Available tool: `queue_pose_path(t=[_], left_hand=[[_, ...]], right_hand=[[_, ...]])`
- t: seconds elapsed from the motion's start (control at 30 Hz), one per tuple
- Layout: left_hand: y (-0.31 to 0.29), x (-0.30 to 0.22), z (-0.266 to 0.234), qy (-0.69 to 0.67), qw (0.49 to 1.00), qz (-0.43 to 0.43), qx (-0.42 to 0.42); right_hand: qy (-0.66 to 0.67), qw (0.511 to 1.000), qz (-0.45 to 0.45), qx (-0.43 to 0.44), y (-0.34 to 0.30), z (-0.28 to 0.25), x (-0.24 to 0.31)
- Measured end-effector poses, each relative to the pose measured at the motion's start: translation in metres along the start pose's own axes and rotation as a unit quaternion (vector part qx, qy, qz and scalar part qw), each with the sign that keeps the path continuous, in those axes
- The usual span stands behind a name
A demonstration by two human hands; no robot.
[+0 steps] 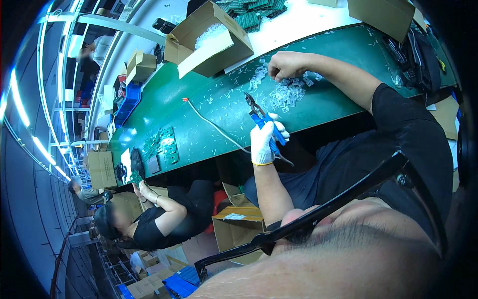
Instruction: Use pliers to cut small electronic components from a strip at an assembly line.
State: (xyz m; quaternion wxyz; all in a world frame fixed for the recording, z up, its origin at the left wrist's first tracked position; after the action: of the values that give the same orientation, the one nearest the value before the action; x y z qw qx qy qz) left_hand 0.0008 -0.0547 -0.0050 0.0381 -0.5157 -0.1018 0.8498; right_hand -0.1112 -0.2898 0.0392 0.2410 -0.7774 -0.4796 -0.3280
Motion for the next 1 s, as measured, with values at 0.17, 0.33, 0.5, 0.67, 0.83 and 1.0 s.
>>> queue_pose_path(t=[0.17,0.33,0.5,0.67,0.83,1.0], left_hand=[[-0.001,-0.001,-0.001,0.015,1.0,0.006,0.012],[0.001,-0.001,0.004,0.016,1.0,-0.002,0.016],[0.001,-0.001,0.005,0.022,1.0,0.002,0.02],[0.001,0.001,0.005,0.012,1.0,-0.007,0.025],[0.002,0.003,0.004,0.006,0.999,-0.015,0.039],[0.003,0.007,0.003,0.012,0.998,-0.014,0.067]], right_hand=[[0.005,0.999,0.049,0.023,0.001,-0.005,-0.01],[-0.052,0.975,0.047,-0.213,0.007,-0.015,-0.034],[-0.121,0.968,0.055,-0.215,0.017,-0.002,-0.043],[-0.07,0.971,0.035,-0.226,0.012,-0.007,-0.041],[0.076,0.977,0.022,-0.2,0.006,-0.013,-0.019],[0.391,0.915,0.029,-0.089,0.003,0.003,0.0]])
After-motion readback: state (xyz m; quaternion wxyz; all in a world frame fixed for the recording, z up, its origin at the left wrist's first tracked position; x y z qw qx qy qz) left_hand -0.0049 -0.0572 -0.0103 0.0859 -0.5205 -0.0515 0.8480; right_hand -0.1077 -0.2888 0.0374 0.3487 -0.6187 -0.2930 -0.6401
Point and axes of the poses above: each hand's wrist, its own y-axis towards the middle knuckle, its own z-axis out of the palm, x = y × z, the point moved 6 cm from there along y, towards the middle knuckle, and after that the axes turned 5 degrees about y, right-handed, at the moved point
